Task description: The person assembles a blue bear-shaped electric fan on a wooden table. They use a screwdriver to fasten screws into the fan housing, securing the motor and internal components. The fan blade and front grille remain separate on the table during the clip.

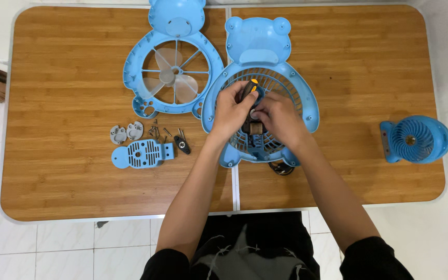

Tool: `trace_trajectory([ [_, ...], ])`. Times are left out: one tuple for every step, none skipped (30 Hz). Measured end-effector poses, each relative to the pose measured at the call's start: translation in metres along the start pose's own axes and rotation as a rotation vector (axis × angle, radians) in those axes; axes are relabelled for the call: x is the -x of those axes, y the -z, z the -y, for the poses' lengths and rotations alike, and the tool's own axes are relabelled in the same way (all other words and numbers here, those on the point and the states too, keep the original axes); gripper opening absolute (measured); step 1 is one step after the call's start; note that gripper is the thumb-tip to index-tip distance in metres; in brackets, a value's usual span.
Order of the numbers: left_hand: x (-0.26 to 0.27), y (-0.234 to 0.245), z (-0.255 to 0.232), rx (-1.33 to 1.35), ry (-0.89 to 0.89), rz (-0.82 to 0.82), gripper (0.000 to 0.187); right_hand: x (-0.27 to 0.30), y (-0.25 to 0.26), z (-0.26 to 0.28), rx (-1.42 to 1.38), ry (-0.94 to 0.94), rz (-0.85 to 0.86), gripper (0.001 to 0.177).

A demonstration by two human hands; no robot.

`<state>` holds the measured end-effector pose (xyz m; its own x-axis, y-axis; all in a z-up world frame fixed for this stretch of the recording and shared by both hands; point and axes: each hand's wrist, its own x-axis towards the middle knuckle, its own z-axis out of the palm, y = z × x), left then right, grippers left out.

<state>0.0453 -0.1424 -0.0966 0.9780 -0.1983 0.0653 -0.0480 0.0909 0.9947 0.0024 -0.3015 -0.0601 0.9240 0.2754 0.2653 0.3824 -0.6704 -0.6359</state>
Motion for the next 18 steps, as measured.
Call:
trace_trajectory([
  [-0.001,0.000,0.001,0.004,-0.006,-0.004,0.018,-0.001,0.000,0.000,0.024,-0.041,0.016,0.012],
  [-0.002,0.000,0.001,0.008,-0.011,-0.009,0.018,-0.003,-0.001,0.000,0.048,-0.081,0.031,0.014],
  [-0.003,-0.001,0.001,0.013,-0.016,-0.015,0.019,-0.005,0.000,0.001,0.073,-0.121,0.049,0.016],
  [-0.003,-0.001,0.001,0.037,-0.032,-0.009,0.020,-0.005,0.002,0.002,0.091,-0.119,0.049,0.019],
  [-0.003,-0.001,0.000,0.061,-0.050,-0.004,0.020,-0.007,0.005,0.002,0.111,-0.114,0.048,0.023],
  [-0.004,0.000,-0.002,0.085,-0.069,0.001,0.021,-0.007,0.009,0.003,0.131,-0.110,0.047,0.027],
  [-0.003,0.000,-0.004,0.079,-0.065,-0.003,0.021,-0.006,0.014,0.005,0.103,-0.099,0.026,0.024],
  [-0.003,0.001,-0.007,0.073,-0.061,-0.008,0.022,-0.005,0.019,0.007,0.076,-0.088,0.006,0.021],
  [-0.002,0.002,-0.011,0.065,-0.056,-0.012,0.023,-0.004,0.023,0.010,0.047,-0.078,-0.015,0.019],
  [-0.001,0.003,-0.015,0.090,-0.075,-0.018,0.024,-0.004,0.026,0.015,0.008,-0.084,-0.036,0.019],
  [-0.001,0.004,-0.021,0.114,-0.094,-0.025,0.024,-0.005,0.030,0.021,-0.032,-0.088,-0.058,0.019],
  [0.001,0.006,-0.027,0.138,-0.113,-0.032,0.025,-0.005,0.033,0.028,-0.072,-0.093,-0.079,0.019],
  [0.003,0.011,-0.033,0.071,-0.143,-0.055,0.025,-0.007,0.036,0.036,-0.077,-0.071,-0.087,0.018],
  [0.006,0.017,-0.039,0.003,-0.172,-0.079,0.024,-0.009,0.037,0.045,-0.082,-0.049,-0.096,0.017],
  [0.009,0.023,-0.044,-0.067,-0.199,-0.106,0.023,-0.011,0.037,0.053,-0.090,-0.027,-0.102,0.016],
  [0.011,0.029,-0.049,-0.066,-0.225,-0.121,0.023,-0.014,0.035,0.062,-0.086,-0.063,-0.110,0.016],
  [0.014,0.037,-0.053,-0.066,-0.248,-0.139,0.023,-0.017,0.030,0.072,-0.086,-0.099,-0.115,0.015],
  [0.017,0.045,-0.056,-0.066,-0.271,-0.157,0.023,-0.019,0.022,0.081,-0.085,-0.135,-0.119,0.015],
])
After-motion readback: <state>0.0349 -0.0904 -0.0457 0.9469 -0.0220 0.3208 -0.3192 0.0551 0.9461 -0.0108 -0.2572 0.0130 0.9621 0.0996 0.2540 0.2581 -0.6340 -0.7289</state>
